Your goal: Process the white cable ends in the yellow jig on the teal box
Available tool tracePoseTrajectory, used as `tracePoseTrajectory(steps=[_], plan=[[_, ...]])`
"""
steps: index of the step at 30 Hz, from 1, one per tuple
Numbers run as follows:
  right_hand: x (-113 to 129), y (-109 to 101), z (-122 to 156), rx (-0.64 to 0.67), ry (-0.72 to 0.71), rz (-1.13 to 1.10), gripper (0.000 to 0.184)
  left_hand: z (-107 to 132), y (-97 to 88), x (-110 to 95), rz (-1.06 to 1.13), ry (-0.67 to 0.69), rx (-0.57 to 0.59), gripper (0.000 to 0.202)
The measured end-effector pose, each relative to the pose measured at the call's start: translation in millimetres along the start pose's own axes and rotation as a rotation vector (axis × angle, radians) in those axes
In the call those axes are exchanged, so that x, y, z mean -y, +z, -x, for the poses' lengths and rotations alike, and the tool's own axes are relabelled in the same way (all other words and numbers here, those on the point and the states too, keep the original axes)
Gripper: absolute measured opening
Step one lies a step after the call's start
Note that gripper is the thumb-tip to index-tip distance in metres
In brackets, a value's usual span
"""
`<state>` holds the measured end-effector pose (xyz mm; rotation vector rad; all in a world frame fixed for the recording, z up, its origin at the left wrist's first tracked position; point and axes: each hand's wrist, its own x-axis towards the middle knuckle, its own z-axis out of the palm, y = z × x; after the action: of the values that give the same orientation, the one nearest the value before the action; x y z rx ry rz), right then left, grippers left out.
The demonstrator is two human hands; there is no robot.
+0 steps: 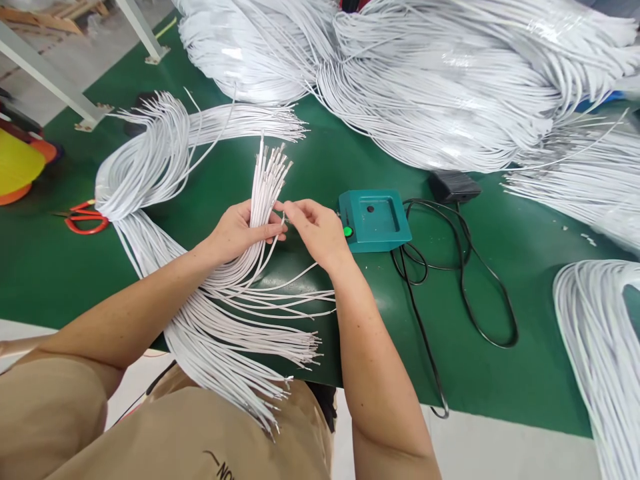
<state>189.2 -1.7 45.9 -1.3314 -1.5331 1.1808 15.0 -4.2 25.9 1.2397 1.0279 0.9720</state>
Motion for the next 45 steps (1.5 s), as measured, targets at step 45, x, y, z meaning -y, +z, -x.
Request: tracePoseTrajectory(steps=[45], plan=[[-3.2, 14.4, 0.0, -0.161, 0.054, -0.152, 0.009, -0.7, -1.2, 2.5, 0.052, 0.016, 0.062, 0.042]])
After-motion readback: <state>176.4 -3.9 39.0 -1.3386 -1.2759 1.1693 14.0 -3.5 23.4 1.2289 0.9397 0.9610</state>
